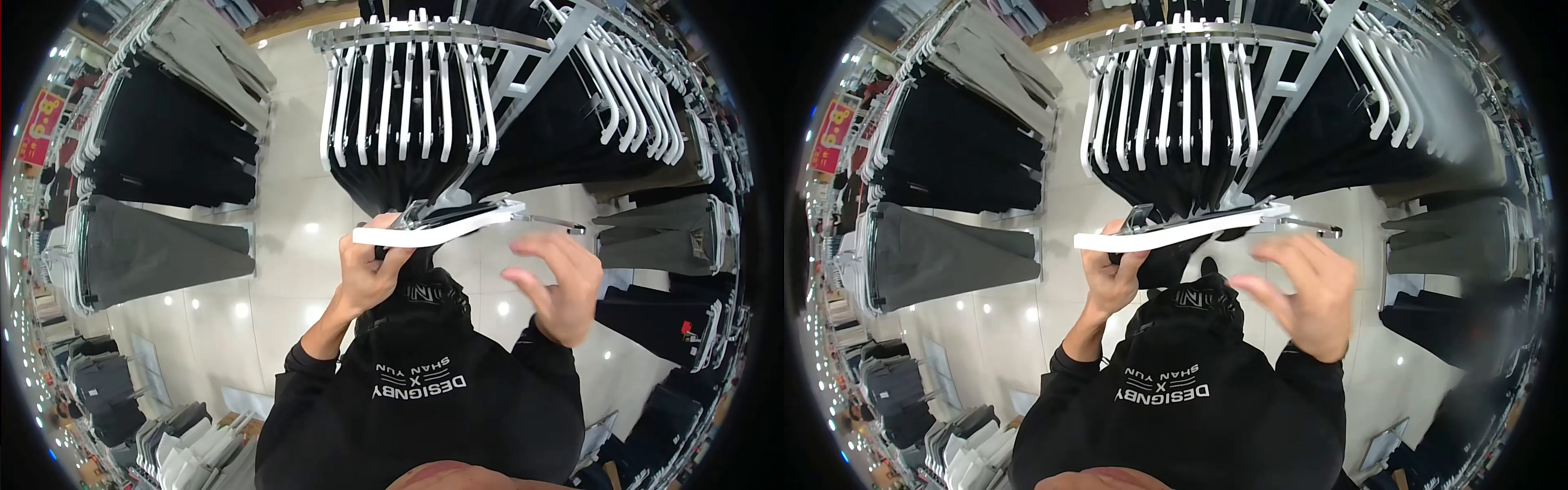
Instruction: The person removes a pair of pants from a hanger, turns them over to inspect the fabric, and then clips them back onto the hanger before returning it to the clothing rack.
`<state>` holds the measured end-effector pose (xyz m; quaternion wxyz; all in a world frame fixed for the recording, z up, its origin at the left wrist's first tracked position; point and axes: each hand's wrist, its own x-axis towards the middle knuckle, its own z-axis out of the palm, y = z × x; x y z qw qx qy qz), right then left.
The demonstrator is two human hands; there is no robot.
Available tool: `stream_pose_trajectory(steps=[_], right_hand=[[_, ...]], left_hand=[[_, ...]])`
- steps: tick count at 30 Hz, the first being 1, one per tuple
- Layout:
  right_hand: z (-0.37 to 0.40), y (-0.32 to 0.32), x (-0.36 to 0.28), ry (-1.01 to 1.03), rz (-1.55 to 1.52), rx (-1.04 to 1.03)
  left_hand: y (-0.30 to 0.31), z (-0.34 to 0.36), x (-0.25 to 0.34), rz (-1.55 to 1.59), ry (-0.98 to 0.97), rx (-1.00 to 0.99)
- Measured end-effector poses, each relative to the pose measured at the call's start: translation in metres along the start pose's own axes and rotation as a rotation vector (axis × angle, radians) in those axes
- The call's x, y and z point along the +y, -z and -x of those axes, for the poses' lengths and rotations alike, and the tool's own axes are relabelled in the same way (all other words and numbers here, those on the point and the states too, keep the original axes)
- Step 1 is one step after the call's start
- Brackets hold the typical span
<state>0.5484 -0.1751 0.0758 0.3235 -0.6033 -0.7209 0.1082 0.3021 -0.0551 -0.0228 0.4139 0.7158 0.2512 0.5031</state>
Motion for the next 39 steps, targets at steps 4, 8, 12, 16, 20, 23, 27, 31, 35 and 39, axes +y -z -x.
stream_pose_trajectory(steps=[4,8,12,16,20,23,27,31,35,39], right_hand=[[-0.074,-0.057,-0.006,0.253,-0.212,0.13],[-0.084,-0.09,0.016,0.243,-0.458,-0.126],[-0.091,-0.095,0.009,0.288,-0.486,-0.151],[-0.096,-0.088,0.003,0.311,-0.446,-0.167],[-0.098,-0.087,0.002,0.3,-0.444,-0.125],[-0.102,-0.082,0.001,0.291,-0.419,-0.155],[-0.111,-0.074,-0.004,0.32,-0.443,-0.057],[-0.107,-0.069,-0.009,0.249,-0.523,-0.102],[-0.109,-0.057,-0.017,0.312,-0.448,-0.223],[-0.108,-0.062,-0.014,0.341,-0.498,-0.216]], left_hand=[[0.0,0.001,0.0,-0.064,0.008,-0.002],[0.004,0.003,0.009,-0.108,0.072,0.015],[0.01,0.01,0.013,-0.147,0.087,0.018],[0.015,0.013,0.01,-0.148,0.068,0.052],[0.012,0.016,0.007,0.115,0.153,0.244],[0.008,0.008,0.016,0.088,0.146,0.295],[0.019,0.012,0.018,0.068,0.157,0.278],[0.02,0.01,0.016,0.026,0.139,0.357],[0.02,0.008,0.019,0.065,0.144,0.426],[0.017,0.011,0.023,0.016,0.17,0.458]])
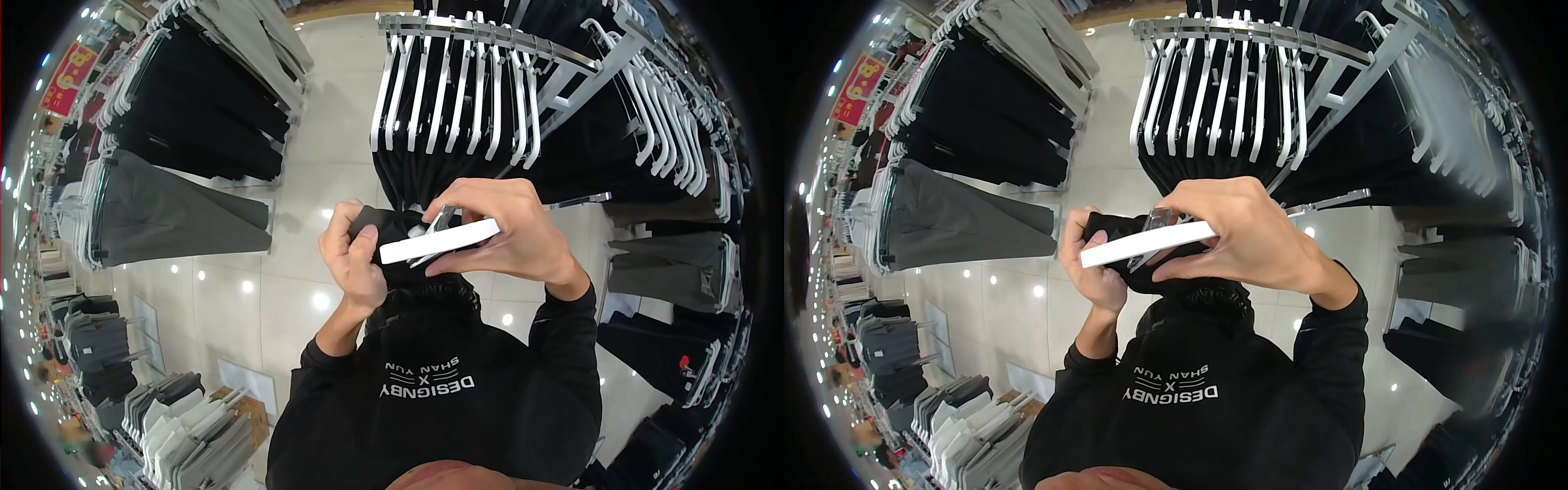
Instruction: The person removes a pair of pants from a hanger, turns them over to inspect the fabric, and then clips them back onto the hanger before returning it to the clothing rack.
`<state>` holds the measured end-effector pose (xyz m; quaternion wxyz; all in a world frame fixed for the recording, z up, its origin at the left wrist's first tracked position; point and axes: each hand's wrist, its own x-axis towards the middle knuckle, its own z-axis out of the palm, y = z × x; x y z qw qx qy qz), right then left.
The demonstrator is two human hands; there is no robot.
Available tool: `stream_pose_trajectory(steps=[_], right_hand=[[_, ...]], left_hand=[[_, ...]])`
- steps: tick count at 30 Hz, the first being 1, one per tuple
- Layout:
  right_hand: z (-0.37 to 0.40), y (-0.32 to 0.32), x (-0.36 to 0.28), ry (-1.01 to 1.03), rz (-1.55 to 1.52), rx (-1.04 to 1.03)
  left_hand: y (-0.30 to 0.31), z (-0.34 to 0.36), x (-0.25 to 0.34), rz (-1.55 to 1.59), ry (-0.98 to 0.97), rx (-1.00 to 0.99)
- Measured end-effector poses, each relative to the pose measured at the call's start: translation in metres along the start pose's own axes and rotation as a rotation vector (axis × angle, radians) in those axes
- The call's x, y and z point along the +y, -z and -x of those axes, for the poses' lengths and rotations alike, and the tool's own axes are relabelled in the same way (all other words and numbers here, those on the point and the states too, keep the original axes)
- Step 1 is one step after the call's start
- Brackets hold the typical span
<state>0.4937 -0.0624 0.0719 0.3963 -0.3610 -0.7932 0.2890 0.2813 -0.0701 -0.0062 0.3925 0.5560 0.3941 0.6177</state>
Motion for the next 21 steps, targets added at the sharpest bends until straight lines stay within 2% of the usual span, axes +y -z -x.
stream_pose_trajectory(steps=[6,12,15,21], right_hand=[[0.004,-0.008,0.004,-0.012,0.161,0.01],[0.005,0.003,0.003,0.037,0.109,-0.006],[0.006,0.005,0.007,0.032,0.1,-0.033],[0.004,0.007,0.003,-0.021,0.095,-0.091]], left_hand=[[-0.007,0.004,0.005,-0.009,-0.06,-0.007],[0.009,0.009,0.0,0.039,0.034,-0.1],[0.004,-0.004,0.006,-0.026,-0.161,-0.129],[0.035,-0.025,0.017,-0.251,-0.103,-0.596]])
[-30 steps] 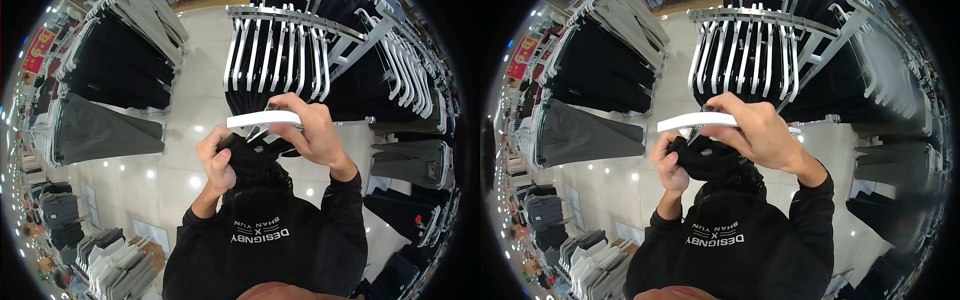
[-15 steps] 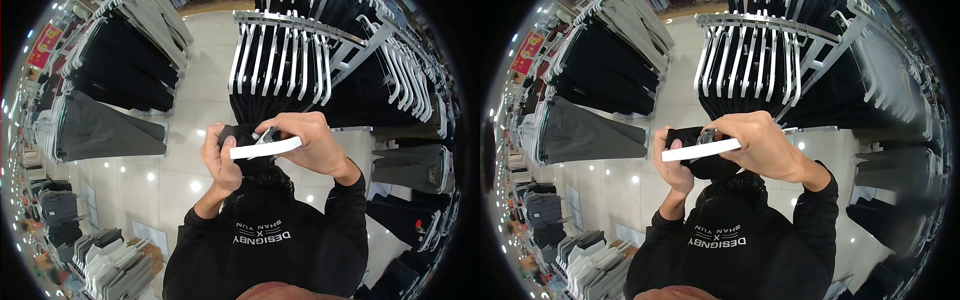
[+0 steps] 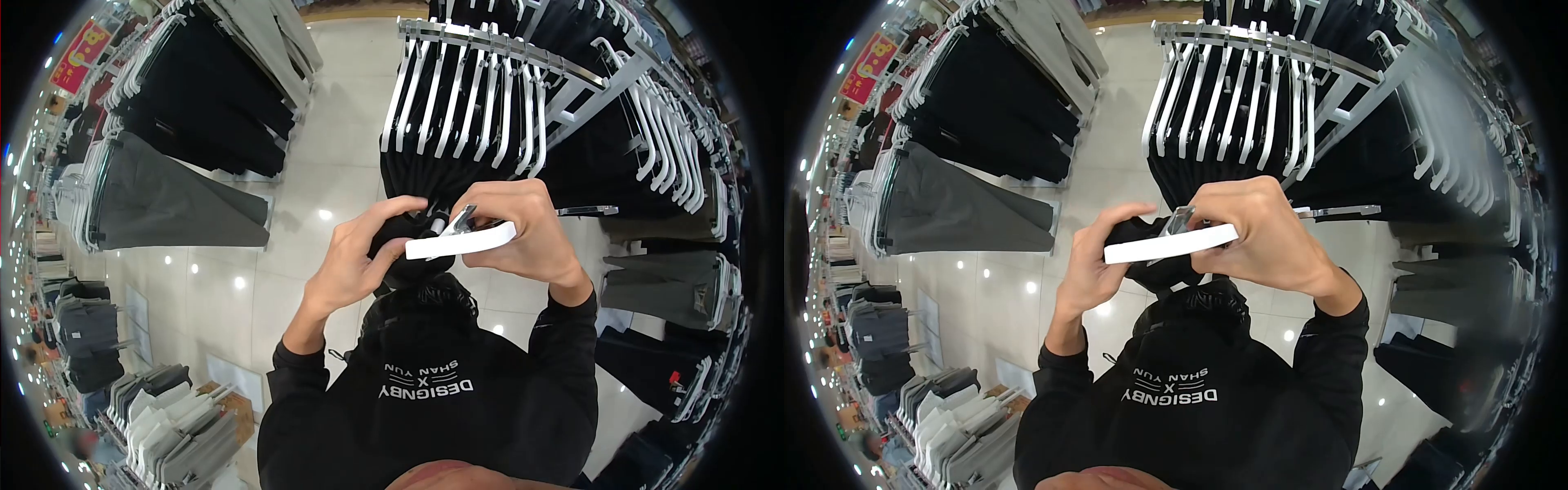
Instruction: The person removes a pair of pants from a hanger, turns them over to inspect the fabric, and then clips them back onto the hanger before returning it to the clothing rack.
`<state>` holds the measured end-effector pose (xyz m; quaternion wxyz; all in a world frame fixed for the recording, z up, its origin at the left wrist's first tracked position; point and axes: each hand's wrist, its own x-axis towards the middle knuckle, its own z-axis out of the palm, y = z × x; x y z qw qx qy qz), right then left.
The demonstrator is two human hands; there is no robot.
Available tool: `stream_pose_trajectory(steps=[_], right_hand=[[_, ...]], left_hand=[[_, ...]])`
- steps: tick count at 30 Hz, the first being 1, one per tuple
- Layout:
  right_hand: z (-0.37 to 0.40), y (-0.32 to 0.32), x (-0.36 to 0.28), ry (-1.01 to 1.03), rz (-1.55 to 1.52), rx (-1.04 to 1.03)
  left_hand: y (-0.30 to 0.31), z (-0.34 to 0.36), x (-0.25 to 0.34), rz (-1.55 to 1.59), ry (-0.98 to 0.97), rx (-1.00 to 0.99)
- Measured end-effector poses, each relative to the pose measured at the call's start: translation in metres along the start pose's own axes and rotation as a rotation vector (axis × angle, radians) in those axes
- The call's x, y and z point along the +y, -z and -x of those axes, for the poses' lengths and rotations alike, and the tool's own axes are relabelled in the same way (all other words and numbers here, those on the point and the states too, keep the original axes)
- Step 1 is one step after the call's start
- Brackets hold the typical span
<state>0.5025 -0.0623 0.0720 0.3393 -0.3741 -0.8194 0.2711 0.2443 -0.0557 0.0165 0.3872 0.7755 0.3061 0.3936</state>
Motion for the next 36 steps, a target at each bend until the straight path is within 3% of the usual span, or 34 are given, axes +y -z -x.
stream_pose_trajectory(steps=[1,4,5,11,14,20,23,29,32,36], right_hand=[[0.0,-0.001,0.0,-0.014,0.008,0.005],[0.001,-0.002,0.001,-0.045,0.023,0.019],[0.001,-0.002,0.001,-0.049,0.024,0.023],[-0.005,-0.003,-0.007,-0.025,-0.01,0.058],[-0.007,-0.003,-0.009,-0.028,0.007,0.051],[-0.012,-0.004,-0.011,-0.021,0.024,0.052],[-0.015,-0.004,-0.014,-0.03,0.027,0.048],[-0.019,-0.013,-0.014,-0.065,0.058,0.116],[-0.019,-0.015,-0.011,-0.09,0.059,0.132],[-0.018,-0.015,-0.009,-0.091,0.054,0.156]], left_hand=[[0.002,-0.002,0.001,-0.01,0.003,-0.044],[0.009,0.002,0.005,-0.099,0.295,-0.056],[0.001,0.002,-0.001,-0.061,0.101,0.084],[-0.004,-0.005,0.006,-0.166,-0.077,0.198],[-0.005,-0.005,0.006,-0.048,-0.055,0.197],[-0.013,-0.006,0.036,0.244,0.237,0.366],[-0.005,-0.005,0.038,0.107,0.339,0.22],[-0.014,-0.006,0.028,0.312,0.255,0.234],[-0.011,-0.002,0.028,0.291,0.342,0.166],[-0.027,-0.002,0.02,0.408,0.201,0.269]])
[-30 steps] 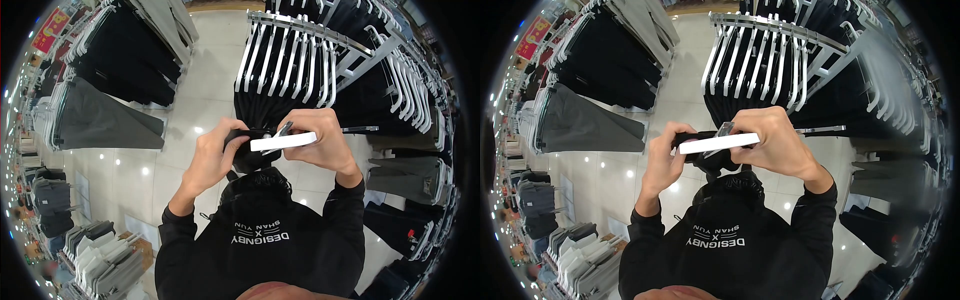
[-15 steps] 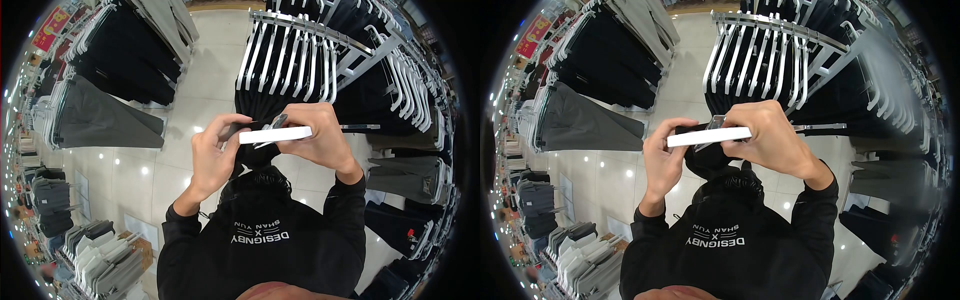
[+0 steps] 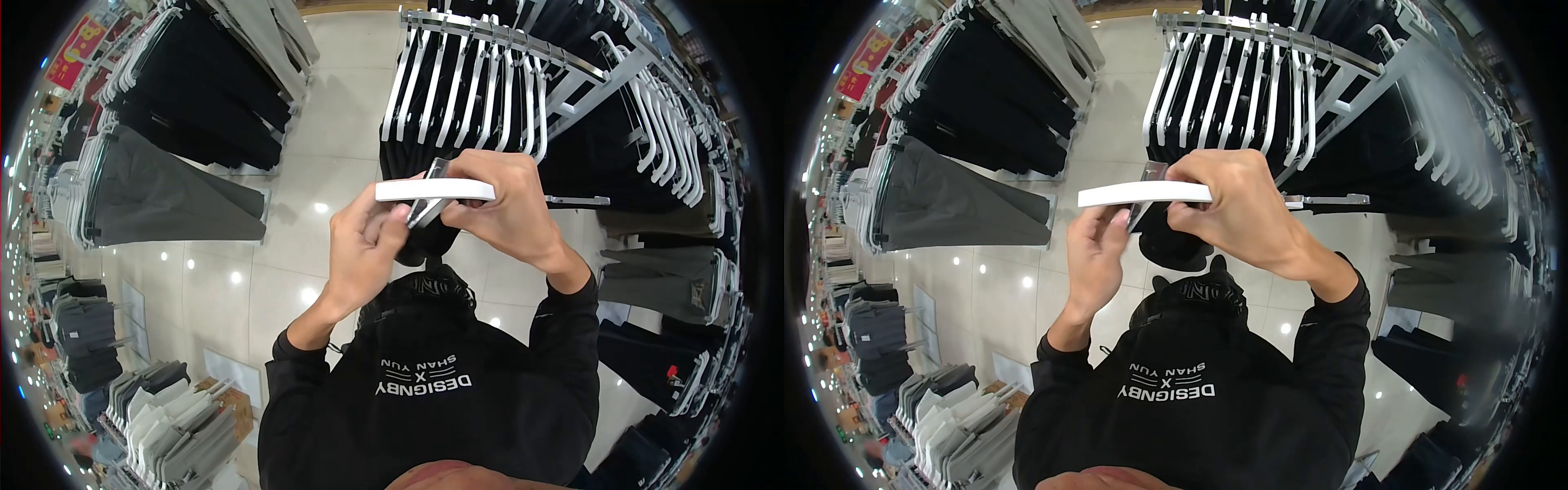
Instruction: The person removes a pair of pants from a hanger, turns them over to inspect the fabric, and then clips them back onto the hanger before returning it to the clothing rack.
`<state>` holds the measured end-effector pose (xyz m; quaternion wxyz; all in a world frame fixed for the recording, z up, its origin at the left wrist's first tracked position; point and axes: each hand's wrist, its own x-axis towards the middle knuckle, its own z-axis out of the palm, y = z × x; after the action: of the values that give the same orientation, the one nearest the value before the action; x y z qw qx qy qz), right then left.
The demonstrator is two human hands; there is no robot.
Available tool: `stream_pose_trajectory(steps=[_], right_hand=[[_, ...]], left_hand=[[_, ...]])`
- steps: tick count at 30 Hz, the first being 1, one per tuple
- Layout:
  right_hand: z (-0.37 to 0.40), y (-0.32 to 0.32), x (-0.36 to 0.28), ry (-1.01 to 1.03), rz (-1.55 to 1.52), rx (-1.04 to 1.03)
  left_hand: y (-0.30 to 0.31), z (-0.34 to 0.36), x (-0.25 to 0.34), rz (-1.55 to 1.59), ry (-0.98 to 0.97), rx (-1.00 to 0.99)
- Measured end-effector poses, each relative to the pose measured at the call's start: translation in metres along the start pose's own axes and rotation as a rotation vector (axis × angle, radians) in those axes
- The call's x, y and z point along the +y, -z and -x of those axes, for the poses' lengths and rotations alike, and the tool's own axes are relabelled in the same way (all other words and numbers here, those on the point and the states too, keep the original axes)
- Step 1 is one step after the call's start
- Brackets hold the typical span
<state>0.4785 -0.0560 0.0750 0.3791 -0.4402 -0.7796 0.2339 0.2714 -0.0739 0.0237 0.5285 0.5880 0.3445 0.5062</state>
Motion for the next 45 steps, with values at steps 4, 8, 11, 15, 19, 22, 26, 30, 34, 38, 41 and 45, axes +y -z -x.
stream_pose_trajectory(steps=[4,8,11,15,19,22,26,30,34,38,41,45], right_hand=[[-0.001,-0.003,0.003,0.004,0.014,0.009],[-0.003,-0.006,0.008,-0.011,0.016,0.002],[-0.006,-0.007,0.023,0.036,0.042,-0.033],[-0.011,0.013,0.009,-0.066,-0.175,-0.124],[-0.016,0.009,0.019,0.18,-0.155,-0.047],[-0.022,0.01,0.018,0.171,-0.053,-0.093],[-0.031,0.013,0.012,0.191,-0.023,-0.035],[-0.038,0.01,0.014,0.26,-0.026,-0.041],[-0.041,0.016,0.013,0.269,-0.051,-0.034],[-0.044,0.018,0.01,0.269,-0.068,-0.071],[-0.045,0.019,0.004,0.262,-0.084,-0.082],[-0.048,0.021,0.005,0.32,-0.099,-0.04]], left_hand=[[-0.005,-0.002,-0.007,-0.093,-0.088,0.01],[-0.004,-0.005,-0.02,-0.254,-0.05,0.103],[0.007,-0.015,-0.035,-0.341,-0.159,0.165],[0.02,-0.028,-0.027,-0.423,-0.238,0.171],[0.025,-0.029,-0.023,-0.44,-0.216,0.214],[0.028,-0.028,-0.022,-0.44,-0.191,0.239],[0.034,-0.029,-0.013,-0.526,-0.284,0.201],[0.035,-0.022,-0.006,-0.375,-0.064,0.208],[0.034,-0.018,0.002,-0.277,0.011,0.198],[0.03,-0.016,0.003,-0.188,-0.018,0.195],[0.03,-0.013,0.003,-0.163,-0.067,0.198],[0.032,-0.012,0.005,-0.16,-0.085,0.196]])
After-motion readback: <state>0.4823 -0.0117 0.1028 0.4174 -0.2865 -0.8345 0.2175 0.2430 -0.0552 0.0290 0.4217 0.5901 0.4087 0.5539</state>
